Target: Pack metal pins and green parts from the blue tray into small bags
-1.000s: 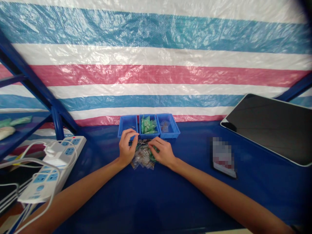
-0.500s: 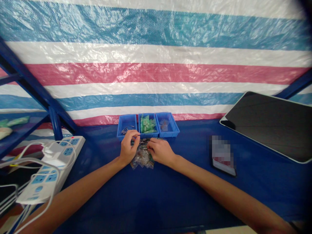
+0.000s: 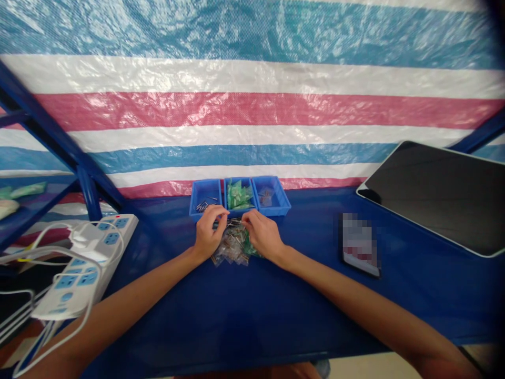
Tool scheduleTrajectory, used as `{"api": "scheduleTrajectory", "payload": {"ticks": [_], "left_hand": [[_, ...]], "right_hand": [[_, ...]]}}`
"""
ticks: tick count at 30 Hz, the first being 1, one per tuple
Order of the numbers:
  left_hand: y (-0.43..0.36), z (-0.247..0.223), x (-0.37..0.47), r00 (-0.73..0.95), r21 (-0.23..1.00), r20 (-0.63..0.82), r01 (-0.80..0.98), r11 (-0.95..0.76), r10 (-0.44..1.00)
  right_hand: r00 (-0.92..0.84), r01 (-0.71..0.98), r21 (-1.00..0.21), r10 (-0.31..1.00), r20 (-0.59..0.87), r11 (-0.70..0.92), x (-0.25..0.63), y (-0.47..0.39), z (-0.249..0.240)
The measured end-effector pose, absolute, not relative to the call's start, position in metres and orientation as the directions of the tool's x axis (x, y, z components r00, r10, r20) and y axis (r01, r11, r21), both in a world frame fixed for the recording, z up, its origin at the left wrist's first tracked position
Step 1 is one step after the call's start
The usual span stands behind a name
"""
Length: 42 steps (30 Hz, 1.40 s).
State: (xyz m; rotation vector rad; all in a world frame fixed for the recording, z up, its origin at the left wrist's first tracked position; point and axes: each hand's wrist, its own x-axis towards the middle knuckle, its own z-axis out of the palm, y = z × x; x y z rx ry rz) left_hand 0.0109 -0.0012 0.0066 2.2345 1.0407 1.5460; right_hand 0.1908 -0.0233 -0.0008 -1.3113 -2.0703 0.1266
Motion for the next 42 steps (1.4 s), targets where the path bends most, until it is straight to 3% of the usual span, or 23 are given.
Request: {"api": "scheduleTrajectory", "payload": {"ticks": [5, 10, 22, 27, 42], "left_hand": [[-0.0005, 0.0066, 0.0118, 0.297, 0.517, 0.69, 0.437, -0.736, 0.66], [-0.0003, 0.0055, 0.0111, 0.342, 0.482, 0.693, 0.435, -0.76, 0.635], [0.0018, 0.0044, 0.0127, 0.326, 0.451, 0.706, 0.477, -0.754, 0.628], [-0.0002, 0.0043, 0.0105, 0.259, 0.476, 0.725, 0.481, -0.736, 0.638], [-0.0015, 0.0073, 0.0116, 0.283, 0.526, 0.693, 0.431, -0.734, 0.663]], "right_hand": [[-0.154, 0.635, -0.583, 0.823, 0.547, 0.507, 0.1923, -0.0207, -0.0121], [-0.121, 0.539, -0.645, 0.807, 0.577, 0.542, 0.1926, -0.0211, -0.013], [-0.076, 0.496, -0.667, 0.793, 0.604, 0.556, 0.1939, -0.0214, -0.0118], [-0.069, 0.486, -0.68, 0.8, 0.596, 0.548, 0.1941, -0.0232, -0.0092], [-0.118, 0.449, -0.654, 0.766, 0.632, 0.609, 0.1946, -0.0216, -0.0081]]}}
